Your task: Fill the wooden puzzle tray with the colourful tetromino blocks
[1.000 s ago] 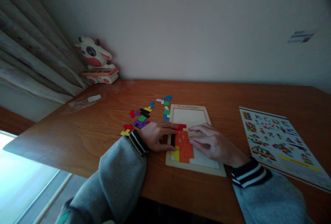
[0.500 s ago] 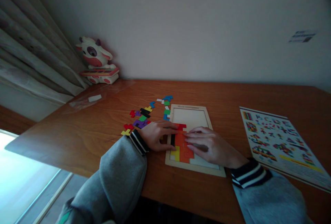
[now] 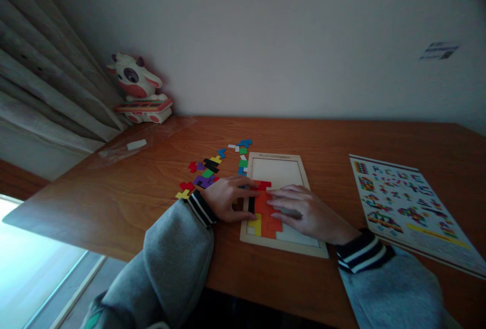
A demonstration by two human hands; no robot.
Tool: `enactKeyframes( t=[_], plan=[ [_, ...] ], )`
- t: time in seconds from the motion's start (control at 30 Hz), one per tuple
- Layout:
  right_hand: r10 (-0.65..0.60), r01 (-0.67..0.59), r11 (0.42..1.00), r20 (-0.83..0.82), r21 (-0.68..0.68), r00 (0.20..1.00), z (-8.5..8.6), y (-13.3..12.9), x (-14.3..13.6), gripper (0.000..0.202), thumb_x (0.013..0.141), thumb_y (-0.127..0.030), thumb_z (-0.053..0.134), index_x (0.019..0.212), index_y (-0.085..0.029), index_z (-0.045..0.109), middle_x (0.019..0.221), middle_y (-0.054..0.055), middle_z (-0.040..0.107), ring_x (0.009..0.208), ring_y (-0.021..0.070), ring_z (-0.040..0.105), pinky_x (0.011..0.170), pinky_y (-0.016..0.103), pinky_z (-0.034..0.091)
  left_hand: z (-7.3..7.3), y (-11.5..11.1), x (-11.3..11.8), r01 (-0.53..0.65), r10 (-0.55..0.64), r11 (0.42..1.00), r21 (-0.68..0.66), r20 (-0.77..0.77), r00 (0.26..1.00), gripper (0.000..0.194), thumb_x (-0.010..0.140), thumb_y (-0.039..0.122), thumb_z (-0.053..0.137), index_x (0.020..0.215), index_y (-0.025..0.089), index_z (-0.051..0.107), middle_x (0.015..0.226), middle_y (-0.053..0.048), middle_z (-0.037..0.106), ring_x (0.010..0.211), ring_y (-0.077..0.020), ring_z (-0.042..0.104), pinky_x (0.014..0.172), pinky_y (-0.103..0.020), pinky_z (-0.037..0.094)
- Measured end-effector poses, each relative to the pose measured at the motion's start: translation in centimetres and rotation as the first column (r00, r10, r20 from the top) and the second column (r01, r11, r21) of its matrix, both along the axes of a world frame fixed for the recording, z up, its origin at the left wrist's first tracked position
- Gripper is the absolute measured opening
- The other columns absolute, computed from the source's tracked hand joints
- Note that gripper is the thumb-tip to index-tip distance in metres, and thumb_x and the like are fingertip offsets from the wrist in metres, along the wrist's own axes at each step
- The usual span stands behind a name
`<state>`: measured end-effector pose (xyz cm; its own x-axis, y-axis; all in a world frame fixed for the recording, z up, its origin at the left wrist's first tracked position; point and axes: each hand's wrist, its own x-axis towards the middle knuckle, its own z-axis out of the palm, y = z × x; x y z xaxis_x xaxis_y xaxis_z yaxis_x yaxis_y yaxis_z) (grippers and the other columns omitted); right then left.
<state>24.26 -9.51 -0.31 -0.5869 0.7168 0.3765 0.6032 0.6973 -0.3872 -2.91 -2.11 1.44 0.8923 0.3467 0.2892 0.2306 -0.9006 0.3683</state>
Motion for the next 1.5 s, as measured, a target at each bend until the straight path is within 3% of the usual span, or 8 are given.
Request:
enactKeyframes(
  t=[0.2,0.77,0.97,1.5],
  plan=[
    [-0.07,0.07,0.998,0.002,-0.004,0.998,-0.06,0.09,0.37,0.043,0.091,-0.039,0.066,0.132,-0.03,0.062,0.131,0.009,0.063,0.12,0.0246,0.058,0.102,0.047,0.051,0.06,0.02,0.15,0.02,-0.02,1.0,0.009,0.008,1.0,0.055,0.084,0.053,0.069,0.126,0.017,0.065,0.131,-0.016,0.063,0.118,-0.0295,0.062,0.101,-0.045,0.053],
    [-0.091,0.091,0.996,-0.003,-0.002,0.996,-0.27,-0.06,-0.28,0.039,0.092,-0.04,0.064,0.129,-0.028,0.062,0.125,0.01,0.064,0.115,0.0257,0.059,0.099,0.049,0.052,0.12,-0.08,0.26,0.021,-0.021,1.0,0.006,0.016,1.0,0.054,0.084,0.051,0.069,0.126,0.016,0.064,0.129,-0.017,0.064,0.118,-0.0297,0.062,0.102,-0.044,0.052],
    [-0.101,0.101,0.995,0.002,-0.015,0.995,-0.3,-0.06,-0.35,0.04,0.091,-0.04,0.065,0.128,-0.026,0.062,0.125,0.01,0.063,0.116,0.0258,0.059,0.1,0.048,0.051,0.35,-0.29,0.22,0.024,-0.024,1.0,-0.01,0.036,0.999,0.042,0.089,0.04,0.064,0.124,0.016,0.065,0.129,-0.017,0.064,0.119,-0.0285,0.062,0.102,-0.044,0.052],
    [-0.057,0.057,0.998,0.026,0.017,0.998,-0.25,0.02,-0.5,0.033,0.094,-0.038,0.062,0.125,-0.029,0.066,0.125,0.008,0.068,0.114,0.0253,0.061,0.097,0.048,0.053,-0.01,0.16,0.01,0.031,-0.031,0.999,-0.013,0.007,0.999,0.061,0.08,0.055,0.073,0.127,0.017,0.064,0.132,-0.017,0.063,0.12,-0.0295,0.062,0.103,-0.044,0.051]
  ],
)
